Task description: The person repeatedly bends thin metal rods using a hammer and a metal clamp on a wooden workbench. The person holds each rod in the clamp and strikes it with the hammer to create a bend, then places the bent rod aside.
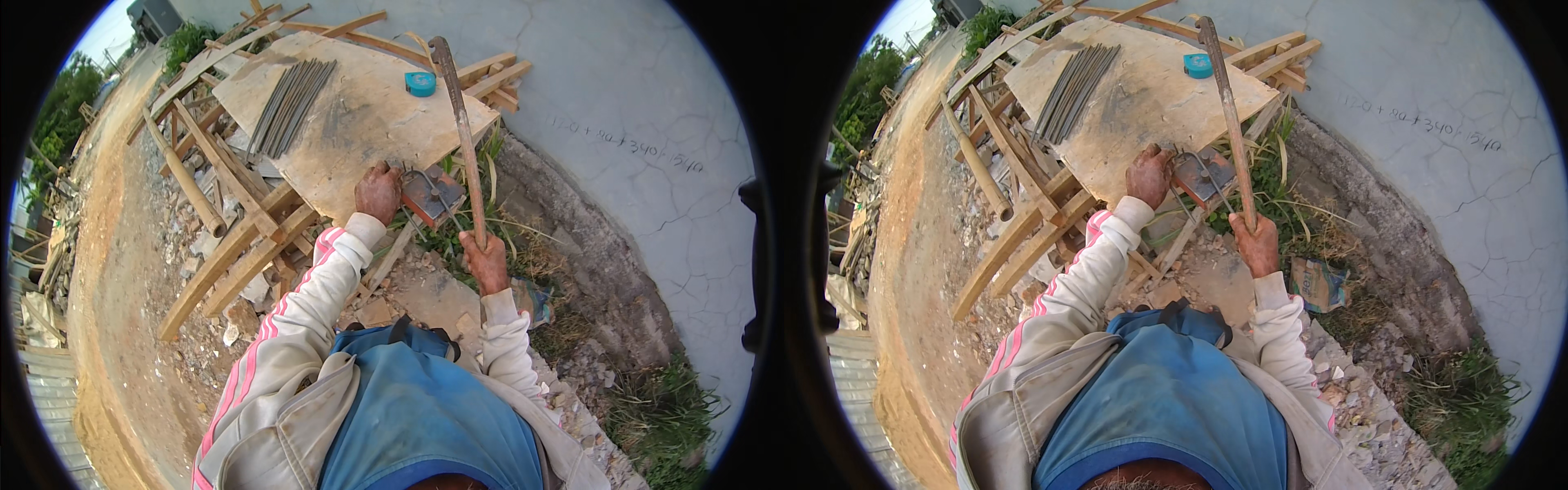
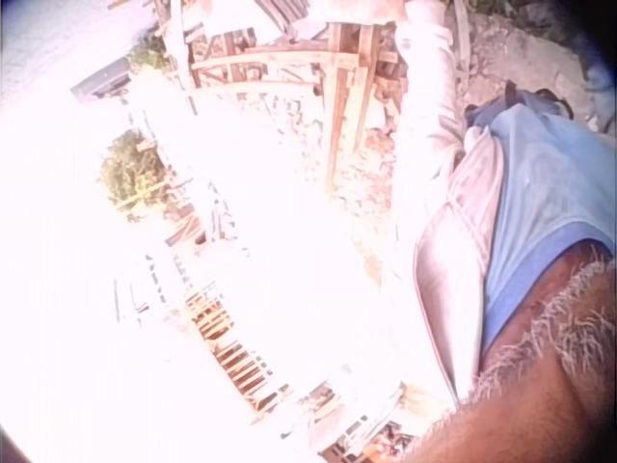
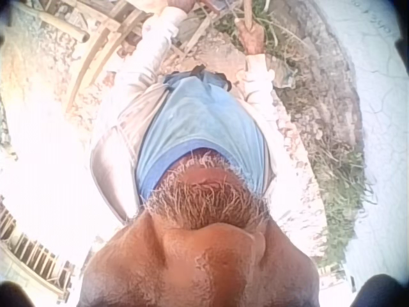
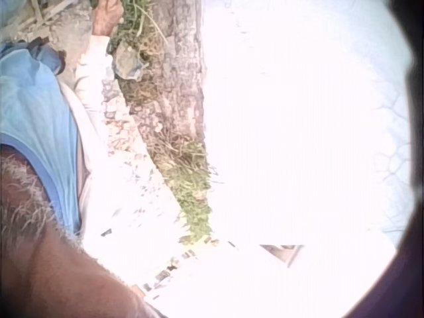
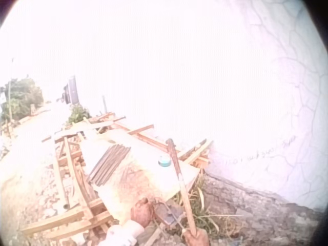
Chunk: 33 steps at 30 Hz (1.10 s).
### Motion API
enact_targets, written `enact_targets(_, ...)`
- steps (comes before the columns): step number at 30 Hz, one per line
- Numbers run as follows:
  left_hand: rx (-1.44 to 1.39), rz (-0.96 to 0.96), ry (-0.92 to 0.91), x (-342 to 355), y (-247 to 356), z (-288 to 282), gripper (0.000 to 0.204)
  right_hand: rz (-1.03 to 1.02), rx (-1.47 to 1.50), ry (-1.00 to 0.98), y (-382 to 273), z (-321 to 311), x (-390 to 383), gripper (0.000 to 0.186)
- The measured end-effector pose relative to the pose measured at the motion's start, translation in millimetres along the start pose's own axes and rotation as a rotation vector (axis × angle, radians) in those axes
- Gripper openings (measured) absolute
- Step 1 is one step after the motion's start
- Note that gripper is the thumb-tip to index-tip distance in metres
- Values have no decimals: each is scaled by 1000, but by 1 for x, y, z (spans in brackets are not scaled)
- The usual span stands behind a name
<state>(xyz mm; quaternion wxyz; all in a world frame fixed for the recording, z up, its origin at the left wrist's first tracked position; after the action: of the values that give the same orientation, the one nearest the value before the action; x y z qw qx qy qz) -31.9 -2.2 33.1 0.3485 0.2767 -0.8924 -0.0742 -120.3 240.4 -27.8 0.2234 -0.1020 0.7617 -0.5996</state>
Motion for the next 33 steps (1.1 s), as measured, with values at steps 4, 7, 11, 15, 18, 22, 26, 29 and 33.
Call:
enact_targets(4,27,19,29,-1,3,-1,15,-31,27,4,-1,2,-1,26)
enact_targets(7,56,18,17,0,4,0,13,-42,22,26,-1,-3,-3,30)
enact_targets(11,75,32,-14,1,7,-2,18,-123,-104,109,-4,-37,-9,36)
enact_targets(15,75,25,-65,3,6,-2,18,-155,-138,144,14,-91,-27,38)
enact_targets(18,96,38,-88,2,7,0,18,-204,-290,258,36,-135,-38,38)
enact_targets(22,78,46,-91,2,5,1,19,-293,-612,444,51,-189,-60,41)
enact_targets(26,56,47,-78,1,5,0,17,-215,-882,346,63,-223,-59,36)
enact_targets(29,77,59,-90,1,4,2,14,-297,-992,300,55,-245,-45,29)
enact_targets(33,26,56,-42,1,5,-2,14,-398,-1091,234,39,-267,-16,24)
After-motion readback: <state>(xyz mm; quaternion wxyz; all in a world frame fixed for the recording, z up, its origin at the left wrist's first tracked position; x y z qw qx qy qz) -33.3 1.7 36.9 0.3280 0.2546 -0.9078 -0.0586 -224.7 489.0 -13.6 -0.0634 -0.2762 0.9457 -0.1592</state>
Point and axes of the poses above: each hand's wrist, its own x-axis towards the middle knuckle, its own z-axis out of the palm, y = z × x, the point moved 8 cm from there along x, towards the middle knuckle, and after that the axes turned 10 degrees about y, right-handed, at the moved point
